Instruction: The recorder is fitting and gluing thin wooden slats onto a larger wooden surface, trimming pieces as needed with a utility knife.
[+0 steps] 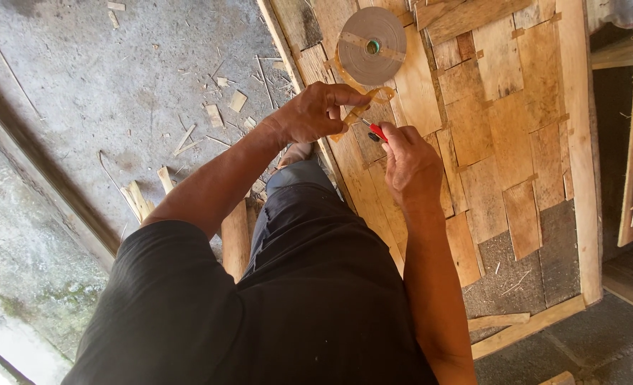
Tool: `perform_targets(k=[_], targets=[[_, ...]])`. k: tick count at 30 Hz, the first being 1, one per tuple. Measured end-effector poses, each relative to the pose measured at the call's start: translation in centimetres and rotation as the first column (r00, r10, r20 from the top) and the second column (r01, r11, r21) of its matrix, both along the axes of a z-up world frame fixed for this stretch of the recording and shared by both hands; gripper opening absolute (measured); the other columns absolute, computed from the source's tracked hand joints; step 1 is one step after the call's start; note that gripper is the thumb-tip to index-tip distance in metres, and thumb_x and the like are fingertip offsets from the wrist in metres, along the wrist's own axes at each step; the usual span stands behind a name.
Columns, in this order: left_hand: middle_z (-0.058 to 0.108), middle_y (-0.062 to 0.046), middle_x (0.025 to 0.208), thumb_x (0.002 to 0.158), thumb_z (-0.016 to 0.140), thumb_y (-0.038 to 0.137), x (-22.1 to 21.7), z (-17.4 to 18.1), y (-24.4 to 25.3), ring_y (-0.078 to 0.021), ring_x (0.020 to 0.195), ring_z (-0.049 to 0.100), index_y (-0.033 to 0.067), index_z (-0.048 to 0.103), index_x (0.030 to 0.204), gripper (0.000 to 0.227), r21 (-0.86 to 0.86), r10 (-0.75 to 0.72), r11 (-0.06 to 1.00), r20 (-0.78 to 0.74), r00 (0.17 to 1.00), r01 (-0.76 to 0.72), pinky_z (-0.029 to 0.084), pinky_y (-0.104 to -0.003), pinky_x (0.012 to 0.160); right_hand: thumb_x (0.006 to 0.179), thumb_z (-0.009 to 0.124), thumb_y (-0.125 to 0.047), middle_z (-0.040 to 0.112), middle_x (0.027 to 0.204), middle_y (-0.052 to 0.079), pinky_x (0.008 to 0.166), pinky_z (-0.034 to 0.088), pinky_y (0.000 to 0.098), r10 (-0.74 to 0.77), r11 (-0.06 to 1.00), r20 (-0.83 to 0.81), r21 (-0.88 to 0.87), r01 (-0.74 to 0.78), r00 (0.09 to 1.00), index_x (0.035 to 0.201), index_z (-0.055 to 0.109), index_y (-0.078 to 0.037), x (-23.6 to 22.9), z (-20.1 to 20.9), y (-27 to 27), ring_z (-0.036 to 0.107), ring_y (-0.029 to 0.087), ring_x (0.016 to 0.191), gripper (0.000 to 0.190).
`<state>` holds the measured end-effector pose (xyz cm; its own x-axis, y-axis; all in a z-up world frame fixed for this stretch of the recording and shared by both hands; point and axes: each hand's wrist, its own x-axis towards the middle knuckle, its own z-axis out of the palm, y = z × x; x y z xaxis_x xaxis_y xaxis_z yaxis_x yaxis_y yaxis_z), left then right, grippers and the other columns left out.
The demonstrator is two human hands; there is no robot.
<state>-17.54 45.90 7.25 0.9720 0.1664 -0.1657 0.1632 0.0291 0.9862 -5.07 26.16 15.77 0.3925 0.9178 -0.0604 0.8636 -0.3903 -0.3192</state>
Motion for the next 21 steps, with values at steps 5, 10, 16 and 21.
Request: perform_targets(k=[5, 10, 16, 21], targets=[[0.062, -0.008, 0.145, 0.091, 0.071, 0.002, 0.2, -0.7, -0.2, -0.0152, 0.082, 0.077, 0.016, 0.058, 0.144, 0.057, 0.022, 0.017, 1.0, -0.005, 1.0, -0.017, 0.061, -0.034, 0.095, 0.097, 0.069, -0.008, 0.07, 0.1, 0.009, 0.071, 0.056, 0.0413, 0.009, 1.0, 0.041, -0.011, -0.009, 0.999, 0.129, 0.069, -0.01, -0.2, -0.2, 0.5, 0.071, 0.03, 0.084, 0.032], [0.065, -0.006, 0.142, 0.09, 0.069, 0.003, 0.5, -2.2, -0.5, -0.0145, 0.089, 0.076, 0.0176, 0.06, 0.143, 0.056, 0.028, 0.016, 0.999, -0.046, 0.999, -0.015, 0.062, -0.033, 0.096, 0.098, 0.068, -0.006, 0.069, 0.097, 0.008, 0.07, 0.058, 0.0365, 0.072, 0.985, 0.142, -0.163, -0.048, 0.987, 0.132, 0.067, -0.009, 0.2, -2.5, 0.5, 0.072, 0.025, 0.079, 0.034], [0.063, -0.006, 0.144, 0.087, 0.07, 0.001, 0.7, -2.6, -0.7, -0.0155, 0.084, 0.075, 0.0191, 0.061, 0.141, 0.057, -0.029, 0.026, 0.999, -0.106, 0.994, -0.029, 0.063, -0.037, 0.095, 0.083, 0.071, -0.006, 0.068, 0.103, 0.012, 0.058, 0.058, 0.0362, 0.149, 0.815, 0.173, -0.579, -0.022, 0.974, 0.134, 0.06, -0.009, -0.3, -3.5, 3.2, 0.071, 0.025, 0.069, 0.052], [0.06, -0.009, 0.146, 0.089, 0.068, -0.002, 1.1, -2.4, 0.4, -0.0172, 0.082, 0.075, 0.0193, 0.046, 0.152, 0.07, 0.004, 0.047, 0.999, 0.016, 0.999, -0.047, 0.059, -0.036, 0.092, 0.098, 0.066, -0.012, 0.07, 0.103, 0.012, 0.07, 0.056, 0.0405, 0.059, 0.906, 0.104, -0.423, -0.01, 0.993, 0.122, 0.064, -0.008, 0.5, -8.1, 0.0, 0.071, 0.027, 0.078, 0.024]])
